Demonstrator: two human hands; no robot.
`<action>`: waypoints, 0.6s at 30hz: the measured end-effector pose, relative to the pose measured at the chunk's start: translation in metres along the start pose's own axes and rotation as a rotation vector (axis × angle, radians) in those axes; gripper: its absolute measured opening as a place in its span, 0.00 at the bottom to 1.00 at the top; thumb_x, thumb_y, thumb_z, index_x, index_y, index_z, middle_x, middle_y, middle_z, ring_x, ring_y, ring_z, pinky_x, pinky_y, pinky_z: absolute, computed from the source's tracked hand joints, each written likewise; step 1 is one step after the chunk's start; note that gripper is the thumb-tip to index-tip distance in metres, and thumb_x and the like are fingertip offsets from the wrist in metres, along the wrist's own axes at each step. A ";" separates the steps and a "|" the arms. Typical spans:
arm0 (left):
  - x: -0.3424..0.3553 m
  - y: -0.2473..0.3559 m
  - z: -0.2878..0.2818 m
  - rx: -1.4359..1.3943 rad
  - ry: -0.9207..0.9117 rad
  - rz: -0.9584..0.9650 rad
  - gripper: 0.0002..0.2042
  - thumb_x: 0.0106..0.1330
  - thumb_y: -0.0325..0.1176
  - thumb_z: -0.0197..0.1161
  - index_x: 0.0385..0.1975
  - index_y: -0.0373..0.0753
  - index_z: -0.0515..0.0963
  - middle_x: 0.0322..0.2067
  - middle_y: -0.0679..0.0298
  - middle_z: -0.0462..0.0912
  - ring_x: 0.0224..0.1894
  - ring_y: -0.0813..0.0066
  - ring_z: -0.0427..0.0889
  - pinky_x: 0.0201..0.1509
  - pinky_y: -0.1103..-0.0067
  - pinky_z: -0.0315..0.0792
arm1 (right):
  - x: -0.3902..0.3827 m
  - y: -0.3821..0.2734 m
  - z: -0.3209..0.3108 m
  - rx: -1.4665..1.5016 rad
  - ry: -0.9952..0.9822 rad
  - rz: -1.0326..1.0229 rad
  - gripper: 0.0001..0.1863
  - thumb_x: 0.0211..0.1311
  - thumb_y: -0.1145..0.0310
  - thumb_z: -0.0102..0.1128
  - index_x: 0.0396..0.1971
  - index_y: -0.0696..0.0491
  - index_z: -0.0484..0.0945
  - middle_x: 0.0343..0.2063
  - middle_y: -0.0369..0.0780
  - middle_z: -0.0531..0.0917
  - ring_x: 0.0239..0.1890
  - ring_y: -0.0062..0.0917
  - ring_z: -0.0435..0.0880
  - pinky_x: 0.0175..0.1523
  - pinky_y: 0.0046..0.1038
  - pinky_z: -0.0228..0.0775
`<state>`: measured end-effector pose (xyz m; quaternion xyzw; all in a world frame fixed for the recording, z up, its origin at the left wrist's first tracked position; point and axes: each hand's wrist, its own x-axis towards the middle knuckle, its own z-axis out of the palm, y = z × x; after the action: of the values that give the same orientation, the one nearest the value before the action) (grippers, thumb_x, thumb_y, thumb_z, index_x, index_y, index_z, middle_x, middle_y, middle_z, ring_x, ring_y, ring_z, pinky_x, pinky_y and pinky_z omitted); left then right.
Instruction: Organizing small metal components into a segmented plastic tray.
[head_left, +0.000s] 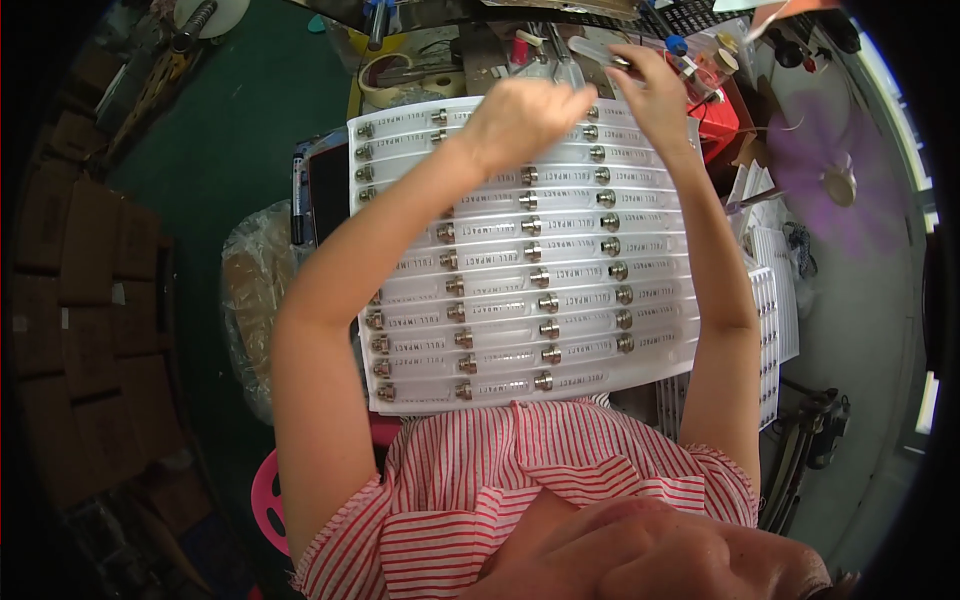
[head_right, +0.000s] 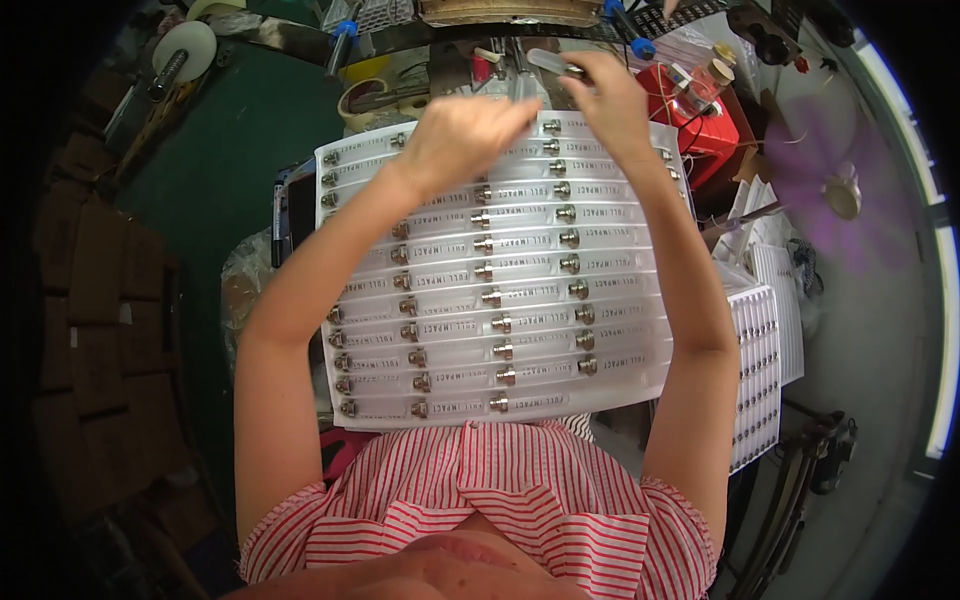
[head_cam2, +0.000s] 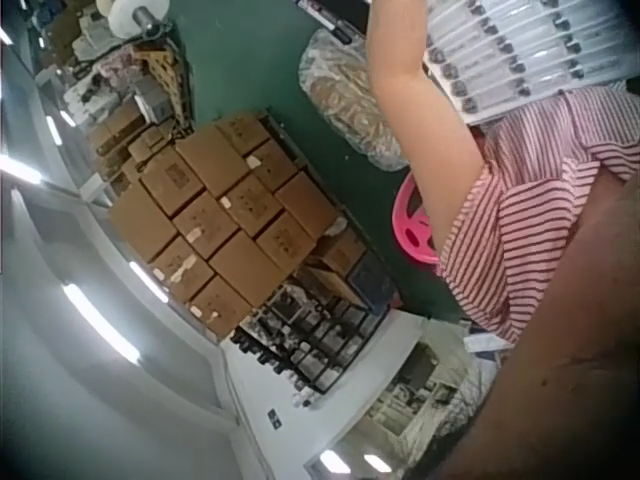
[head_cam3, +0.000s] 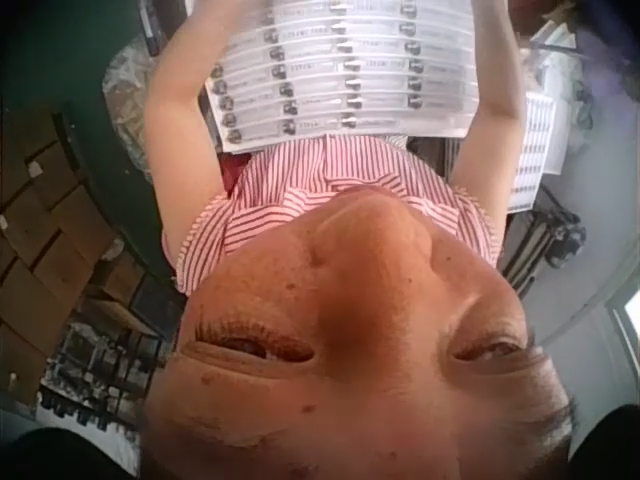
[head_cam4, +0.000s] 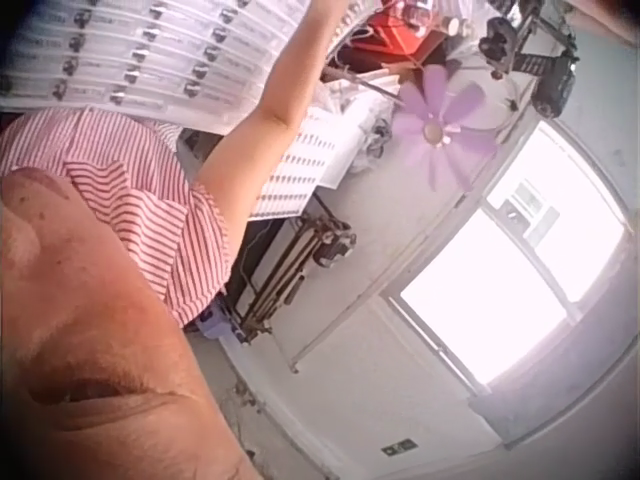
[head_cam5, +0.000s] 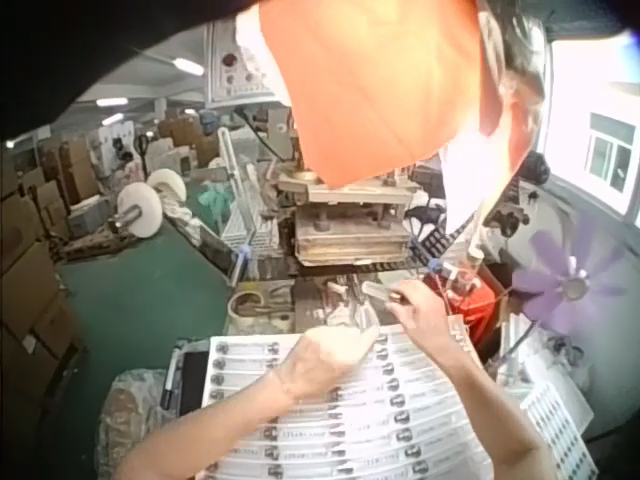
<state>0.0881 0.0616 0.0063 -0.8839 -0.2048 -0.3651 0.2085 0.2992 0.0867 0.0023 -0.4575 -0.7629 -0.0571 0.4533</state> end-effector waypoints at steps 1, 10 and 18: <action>-0.009 0.019 -0.022 -0.075 -0.024 -0.025 0.08 0.57 0.33 0.60 0.36 0.42 0.76 0.15 0.68 0.72 0.17 0.76 0.74 0.19 0.79 0.68 | 0.002 -0.002 0.010 -0.047 0.021 -0.161 0.15 0.50 0.67 0.63 0.40 0.51 0.77 0.37 0.38 0.80 0.34 0.30 0.81 0.39 0.26 0.73; -0.086 0.069 -0.094 -0.436 -0.082 -0.343 0.19 0.44 0.24 0.67 0.40 0.38 0.78 0.21 0.64 0.80 0.19 0.74 0.77 0.20 0.82 0.68 | 0.011 0.001 0.053 0.017 -0.233 0.128 0.27 0.46 0.64 0.67 0.49 0.50 0.72 0.38 0.41 0.78 0.38 0.31 0.79 0.42 0.31 0.71; -0.091 0.059 -0.082 -0.495 -0.012 -0.396 0.18 0.44 0.24 0.67 0.40 0.37 0.78 0.19 0.65 0.77 0.18 0.75 0.76 0.20 0.82 0.67 | 0.025 0.022 0.062 0.037 -0.447 0.227 0.32 0.48 0.58 0.66 0.55 0.45 0.69 0.29 0.43 0.81 0.32 0.31 0.80 0.40 0.31 0.71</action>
<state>0.0135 -0.0485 -0.0200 -0.8530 -0.2792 -0.4319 -0.0892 0.2718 0.1464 -0.0227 -0.5332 -0.7888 0.1105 0.2852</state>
